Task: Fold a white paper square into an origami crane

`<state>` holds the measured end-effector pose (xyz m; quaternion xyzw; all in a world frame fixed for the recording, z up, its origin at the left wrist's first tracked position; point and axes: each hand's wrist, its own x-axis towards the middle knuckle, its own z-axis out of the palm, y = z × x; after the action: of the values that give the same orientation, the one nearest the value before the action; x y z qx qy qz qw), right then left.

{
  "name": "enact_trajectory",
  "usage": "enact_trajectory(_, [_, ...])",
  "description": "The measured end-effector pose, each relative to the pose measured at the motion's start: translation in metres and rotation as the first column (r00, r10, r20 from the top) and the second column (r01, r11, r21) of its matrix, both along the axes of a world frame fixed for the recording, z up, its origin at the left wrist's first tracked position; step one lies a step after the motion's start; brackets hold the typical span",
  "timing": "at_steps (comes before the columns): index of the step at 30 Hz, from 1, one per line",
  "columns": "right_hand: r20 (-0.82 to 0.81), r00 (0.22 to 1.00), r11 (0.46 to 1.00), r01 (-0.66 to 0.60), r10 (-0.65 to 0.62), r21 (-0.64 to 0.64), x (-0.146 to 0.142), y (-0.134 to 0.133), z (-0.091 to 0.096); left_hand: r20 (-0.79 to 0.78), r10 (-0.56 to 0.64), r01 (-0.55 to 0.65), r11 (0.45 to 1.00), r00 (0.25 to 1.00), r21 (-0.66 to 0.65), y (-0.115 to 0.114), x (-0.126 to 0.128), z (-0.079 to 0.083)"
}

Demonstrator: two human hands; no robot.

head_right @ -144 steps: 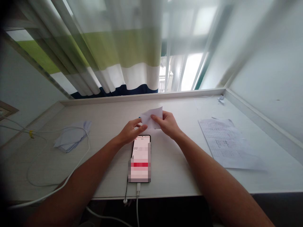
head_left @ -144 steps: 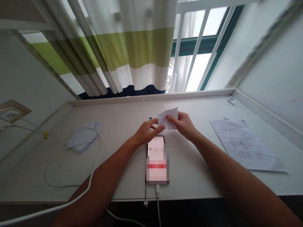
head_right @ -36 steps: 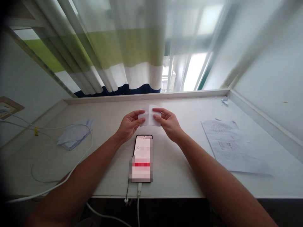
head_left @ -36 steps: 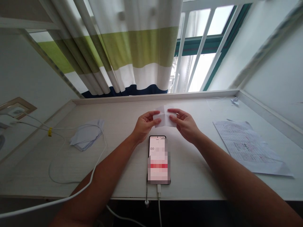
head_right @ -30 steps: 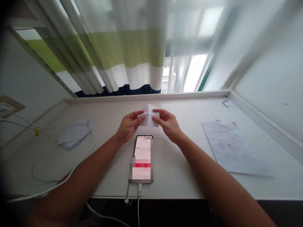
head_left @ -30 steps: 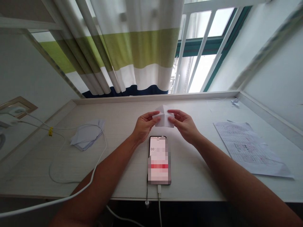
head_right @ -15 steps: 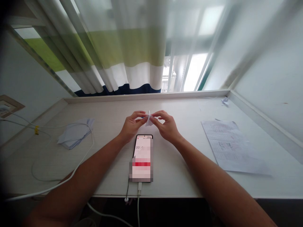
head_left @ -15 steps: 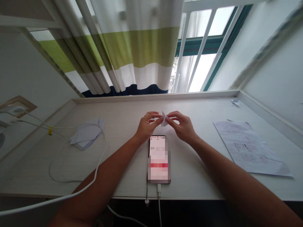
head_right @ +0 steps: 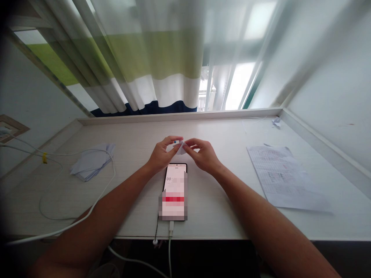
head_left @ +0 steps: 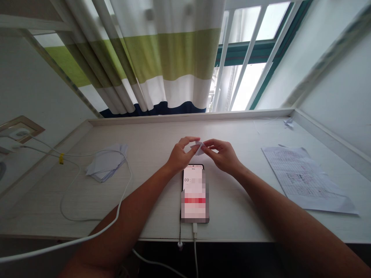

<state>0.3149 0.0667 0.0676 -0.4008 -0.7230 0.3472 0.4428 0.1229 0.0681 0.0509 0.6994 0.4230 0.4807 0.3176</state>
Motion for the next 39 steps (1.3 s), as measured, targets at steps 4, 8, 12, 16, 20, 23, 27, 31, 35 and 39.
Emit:
enact_trajectory(4, [-0.042, 0.999, 1.0, 0.028, -0.029, -0.006, -0.001, 0.001, -0.002, -0.001, 0.008, -0.008, 0.999, 1.0, -0.041, 0.002, 0.0, -0.003])
enact_trajectory(8, [-0.012, 0.997, 0.996, 0.081, -0.08, 0.03, -0.001, 0.0, -0.002, 0.066, -0.001, 0.006, 0.997, 0.998, -0.077, 0.003, 0.002, -0.007])
enact_trajectory(12, [0.113, 0.992, 0.996, 0.044, -0.053, 0.082, 0.0, -0.004, 0.004, 0.117, 0.003, 0.006, 0.997, 0.993, -0.075, 0.003, 0.002, -0.005])
enact_trajectory(16, [0.13, 0.992, 0.995, -0.007, -0.006, 0.103, -0.001, -0.006, 0.007, 0.143, 0.023, -0.014, 0.998, 0.989, -0.067, 0.001, 0.002, -0.002])
enact_trajectory(20, [0.139, 0.989, 0.993, 0.044, -0.058, 0.108, -0.002, -0.004, 0.004, 0.21, 0.017, 0.009, 0.993, 0.978, -0.121, 0.001, 0.003, -0.001])
enact_trajectory(23, [0.034, 0.999, 0.999, 0.036, -0.037, 0.029, -0.002, -0.003, 0.002, 0.366, 0.004, 0.078, 0.975, 0.931, -0.208, 0.002, 0.004, 0.0])
enact_trajectory(27, [-0.21, 0.978, 0.994, -0.031, 0.009, -0.101, -0.001, -0.001, 0.003, 0.517, -0.003, 0.192, 0.93, 0.856, -0.312, 0.002, 0.002, 0.003])
enact_trajectory(31, [-0.32, 0.947, 0.98, -0.075, 0.013, -0.182, -0.001, 0.0, 0.005, 0.534, -0.072, 0.345, 0.834, 0.842, -0.431, -0.001, 0.0, 0.007])
enact_trajectory(35, [-0.366, 0.93, 0.975, -0.049, -0.035, -0.217, 0.001, 0.003, 0.003, 0.536, -0.114, 0.413, 0.775, 0.836, -0.478, -0.002, 0.001, 0.009])
enact_trajectory(39, [-0.364, 0.93, 0.968, -0.046, -0.049, -0.247, 0.001, 0.005, 0.0, 0.533, -0.089, 0.372, 0.811, 0.841, -0.452, 0.0, 0.003, 0.005])
